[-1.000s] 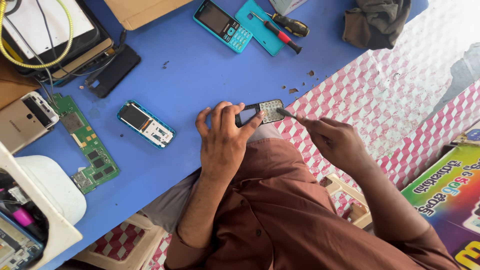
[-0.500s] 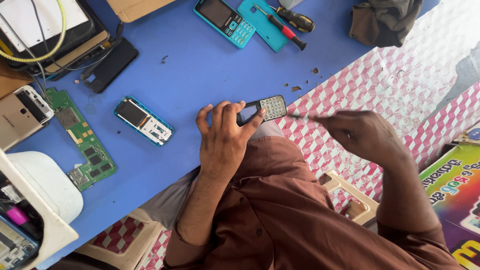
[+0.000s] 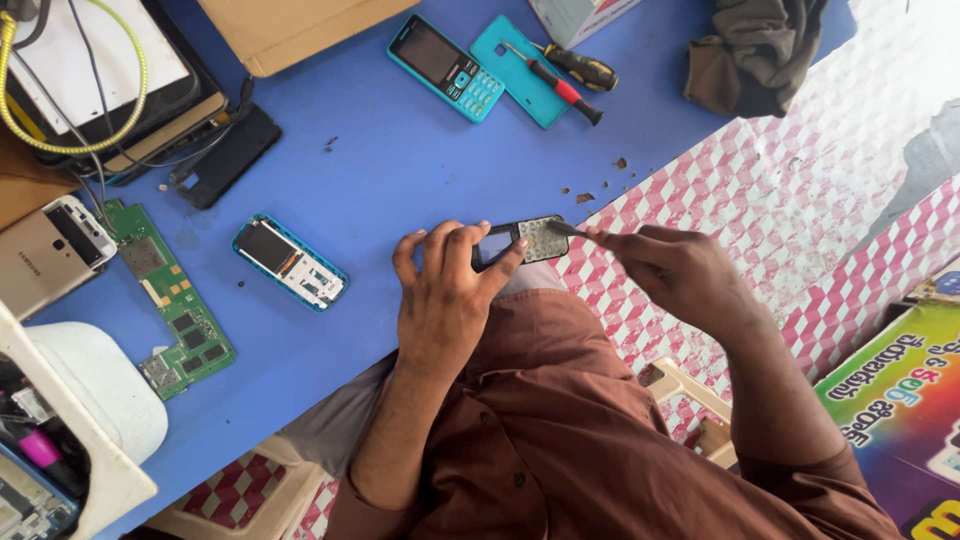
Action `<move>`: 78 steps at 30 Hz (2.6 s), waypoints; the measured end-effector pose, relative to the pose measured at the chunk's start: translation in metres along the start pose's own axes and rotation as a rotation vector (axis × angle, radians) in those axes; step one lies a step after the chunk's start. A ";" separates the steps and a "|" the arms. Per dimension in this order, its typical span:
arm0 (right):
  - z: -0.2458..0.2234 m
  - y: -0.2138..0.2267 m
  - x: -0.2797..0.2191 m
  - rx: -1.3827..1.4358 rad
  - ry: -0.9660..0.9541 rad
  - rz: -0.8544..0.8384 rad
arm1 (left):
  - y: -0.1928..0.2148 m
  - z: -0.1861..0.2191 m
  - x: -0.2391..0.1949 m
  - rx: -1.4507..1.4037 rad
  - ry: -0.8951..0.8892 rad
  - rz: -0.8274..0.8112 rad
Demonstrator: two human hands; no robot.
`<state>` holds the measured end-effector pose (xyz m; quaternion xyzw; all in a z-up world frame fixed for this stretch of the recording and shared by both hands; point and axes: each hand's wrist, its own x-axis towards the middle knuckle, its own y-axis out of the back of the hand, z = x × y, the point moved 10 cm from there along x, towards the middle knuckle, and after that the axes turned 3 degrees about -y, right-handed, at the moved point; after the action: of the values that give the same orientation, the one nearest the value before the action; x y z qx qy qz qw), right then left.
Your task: The person cleans a disassembled black mobile phone using a toothbrush. They scrub the keypad area, screen, and edges, then flip the phone to clean the back and sides. The phone remains on a blue workbench with other disassembled phones and tools nearby.
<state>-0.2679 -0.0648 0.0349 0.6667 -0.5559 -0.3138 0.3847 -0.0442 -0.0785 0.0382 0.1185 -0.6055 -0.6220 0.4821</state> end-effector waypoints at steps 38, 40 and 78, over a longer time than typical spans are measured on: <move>-0.005 -0.023 -0.014 0.379 0.140 0.034 | -0.005 0.016 -0.008 -0.021 0.221 0.080; -0.001 -0.020 -0.012 0.351 0.082 0.038 | -0.014 0.017 -0.003 -0.014 0.261 0.034; -0.043 -0.025 0.034 -0.327 0.154 0.118 | -0.009 0.004 -0.015 -0.017 0.110 0.004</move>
<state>-0.2125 -0.0890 0.0351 0.5834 -0.5046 -0.3250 0.5471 -0.0437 -0.0661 0.0248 0.1472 -0.5728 -0.6186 0.5172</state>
